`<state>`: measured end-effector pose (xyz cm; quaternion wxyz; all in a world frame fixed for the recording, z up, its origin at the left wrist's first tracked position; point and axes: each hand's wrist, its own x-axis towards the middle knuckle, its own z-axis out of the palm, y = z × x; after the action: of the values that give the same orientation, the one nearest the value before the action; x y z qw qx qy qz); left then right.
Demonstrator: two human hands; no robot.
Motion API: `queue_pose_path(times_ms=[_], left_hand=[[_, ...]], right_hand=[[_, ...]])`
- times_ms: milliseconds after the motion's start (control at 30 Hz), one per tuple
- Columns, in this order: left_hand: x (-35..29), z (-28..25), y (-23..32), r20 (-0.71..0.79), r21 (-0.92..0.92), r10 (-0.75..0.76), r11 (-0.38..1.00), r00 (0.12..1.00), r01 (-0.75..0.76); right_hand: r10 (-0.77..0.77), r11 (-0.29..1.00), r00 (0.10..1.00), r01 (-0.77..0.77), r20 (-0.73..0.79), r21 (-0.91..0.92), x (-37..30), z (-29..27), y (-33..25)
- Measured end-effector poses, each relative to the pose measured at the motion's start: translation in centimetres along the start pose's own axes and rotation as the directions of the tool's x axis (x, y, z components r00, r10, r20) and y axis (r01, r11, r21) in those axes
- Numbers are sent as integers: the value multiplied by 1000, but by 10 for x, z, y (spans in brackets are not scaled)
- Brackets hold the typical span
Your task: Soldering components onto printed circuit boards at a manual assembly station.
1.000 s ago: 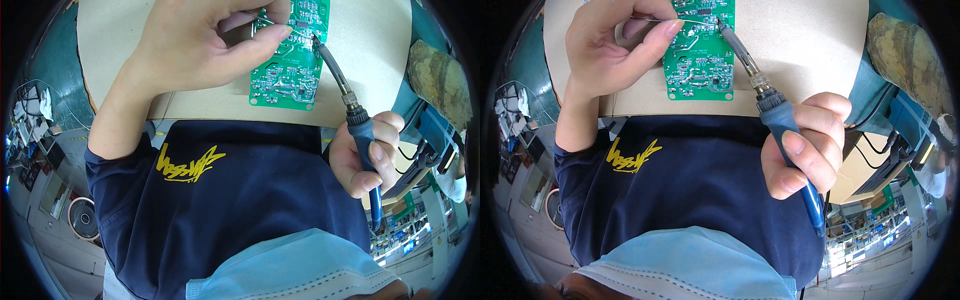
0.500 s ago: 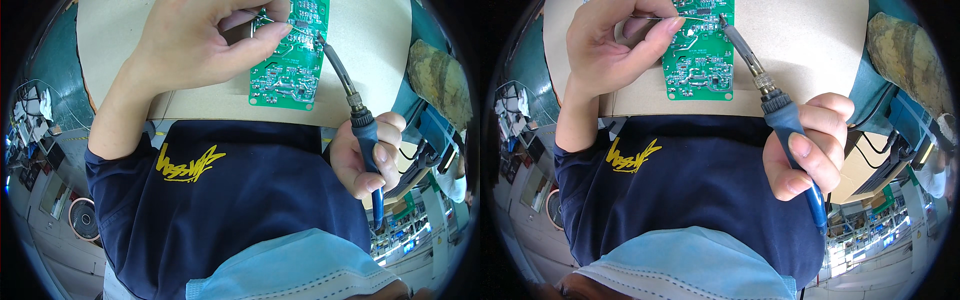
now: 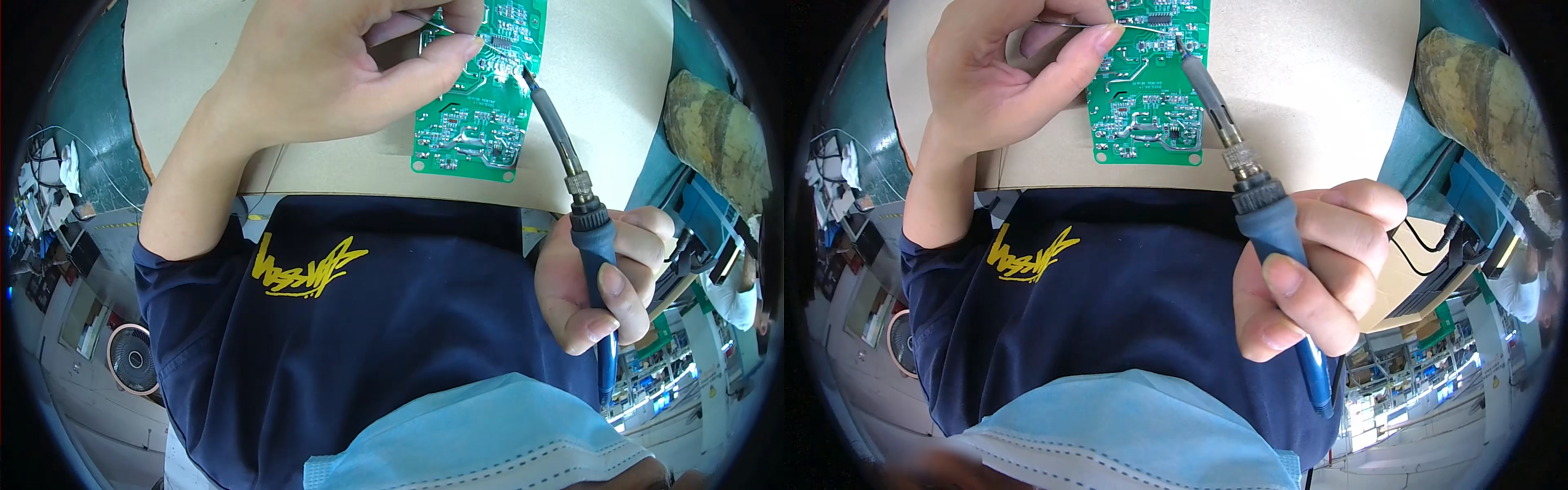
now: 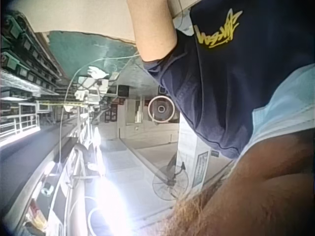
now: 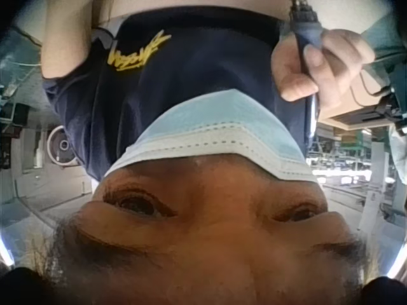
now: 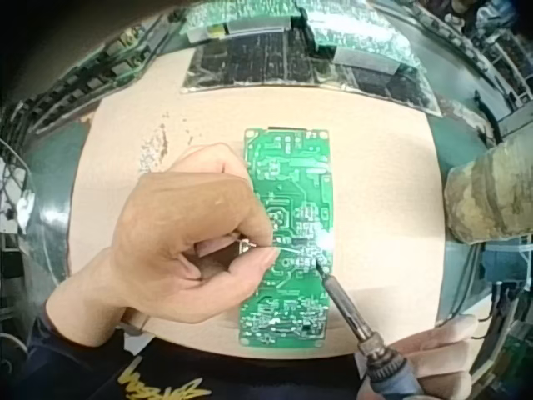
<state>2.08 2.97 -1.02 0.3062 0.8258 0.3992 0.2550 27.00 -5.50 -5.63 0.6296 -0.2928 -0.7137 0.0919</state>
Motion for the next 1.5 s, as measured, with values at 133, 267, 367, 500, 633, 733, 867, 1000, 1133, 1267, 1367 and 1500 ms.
queue_pose_path(times_ms=[133, 267, 367, 500, 633, 733, 867, 1000, 1133, 1267, 1367, 1500], left_hand=[[0, 2, -3, -2, -25, 5, 1000, 1000, -5], [1, -1, 0, -15, -73, -30, 997, 999, 29], [1, -1, 1, -26, -97, -42, 995, 999, 40], [1, 2, 0, -37, -71, -20, 997, 999, 17], [0, 3, -2, -32, -10, 20, 1000, 999, -21], [-2, 2, -3, -12, 13, 37, 999, 999, -37], [-2, 2, -3, -24, -3, 16, 1000, 1000, -16], [-2, 0, 1, -37, -82, -116, 990, 993, 113], [-2, 4, 8, -38, -134, -202, 972, 979, 196], [-3, 31, 8, -345, -722, -480, 685, 806, 99], [-2, 44, -58, -646, -604, 57, 571, 761, -556], [-4, 12, -2, -136, 268, -211, 933, 968, 240]], right_hand=[[-34, 999, 999, 35, 32, -31, 4, 4, 3], [-17, 1000, 998, 18, 59, -21, 7, 3, 1], [4, 1000, 998, -2, 65, -27, 7, 3, 1], [-15, 999, 997, 18, 70, -30, 9, 4, 1], [-15, 999, 997, 19, 82, -49, 9, 5, 0], [-44, 998, 997, 47, 67, -47, 6, 4, 2], [-73, 997, 997, 72, -2, -27, 6, -1, 5], [-11, 999, 996, 15, -91, 49, 7, 2, 13], [177, 984, 983, -178, 40, 30, 5, 4, 21], [399, 917, 887, -394, 234, -70, 4, 10, 29], [386, 916, 885, -402, 262, 8, 5, 22, 33], [194, 976, 893, -216, 406, 8, 22, 11, 33]])
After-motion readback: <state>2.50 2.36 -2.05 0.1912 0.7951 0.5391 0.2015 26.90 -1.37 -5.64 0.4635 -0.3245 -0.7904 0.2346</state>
